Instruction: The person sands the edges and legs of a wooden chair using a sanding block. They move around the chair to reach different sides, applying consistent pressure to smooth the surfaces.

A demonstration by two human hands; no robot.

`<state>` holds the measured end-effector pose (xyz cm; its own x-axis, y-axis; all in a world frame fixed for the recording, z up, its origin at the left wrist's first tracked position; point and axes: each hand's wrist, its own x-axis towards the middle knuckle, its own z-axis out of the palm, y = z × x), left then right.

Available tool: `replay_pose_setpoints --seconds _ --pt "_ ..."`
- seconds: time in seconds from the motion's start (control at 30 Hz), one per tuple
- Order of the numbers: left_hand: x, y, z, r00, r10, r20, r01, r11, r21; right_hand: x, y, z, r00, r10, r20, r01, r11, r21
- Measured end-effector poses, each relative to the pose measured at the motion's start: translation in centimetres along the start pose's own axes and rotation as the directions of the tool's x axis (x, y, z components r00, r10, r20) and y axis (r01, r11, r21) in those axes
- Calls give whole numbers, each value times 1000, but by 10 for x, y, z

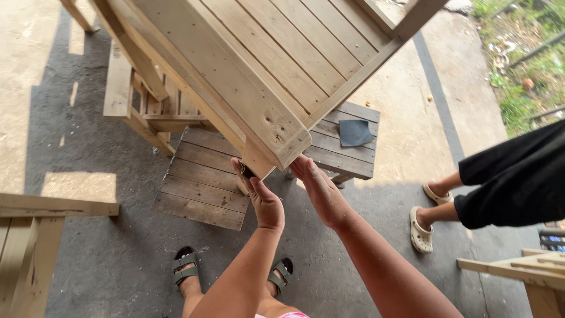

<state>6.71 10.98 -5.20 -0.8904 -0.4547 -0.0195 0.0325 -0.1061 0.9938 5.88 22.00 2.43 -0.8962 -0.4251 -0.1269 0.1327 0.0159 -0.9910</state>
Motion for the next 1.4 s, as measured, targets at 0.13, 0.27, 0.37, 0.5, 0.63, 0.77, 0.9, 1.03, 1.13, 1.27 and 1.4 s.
replay_pose_setpoints --seconds 0.13,0.27,0.37,0.5,0.63,0.77,0.9,1.03,1.13,1.27,1.4 --pt "-2 17 12 995 -47 -91 20 961 -276 6 2 -3 996 -40 82 29 991 130" --pt "0 21 15 981 178 -79 -176 984 21 8 7 -2 995 -50 84 31 977 209" --pt "14 12 2 997 -30 -74 20 991 -129 10 12 -4 998 8 68 -18 988 153" --pt "29 5 -11 909 -417 -8 370 815 -446 12 19 -9 995 93 47 -97 991 94" --pt "19 20 3 990 -138 -28 128 964 -234 11 21 -9 997 33 66 -40 993 112" --pt "1 35 20 983 163 -89 -170 982 -77 10 19 -3 996 -2 89 -11 989 145" --pt "0 16 14 985 117 -128 -133 983 -128 8 26 3 998 -24 54 15 989 146" --pt "13 -38 -7 988 -149 -33 137 963 -232 8 63 2 994 -87 -70 82 994 -68" --pt "25 -77 -21 941 -333 59 329 858 -395 11 112 -2 945 -296 -140 272 947 -171" --pt "34 -101 -25 887 -451 96 444 779 -442 37 193 0 884 -369 -286 378 925 -27" --pt "37 -124 -22 995 28 97 -6 976 -216 76 257 -2 936 -249 -247 276 958 79"
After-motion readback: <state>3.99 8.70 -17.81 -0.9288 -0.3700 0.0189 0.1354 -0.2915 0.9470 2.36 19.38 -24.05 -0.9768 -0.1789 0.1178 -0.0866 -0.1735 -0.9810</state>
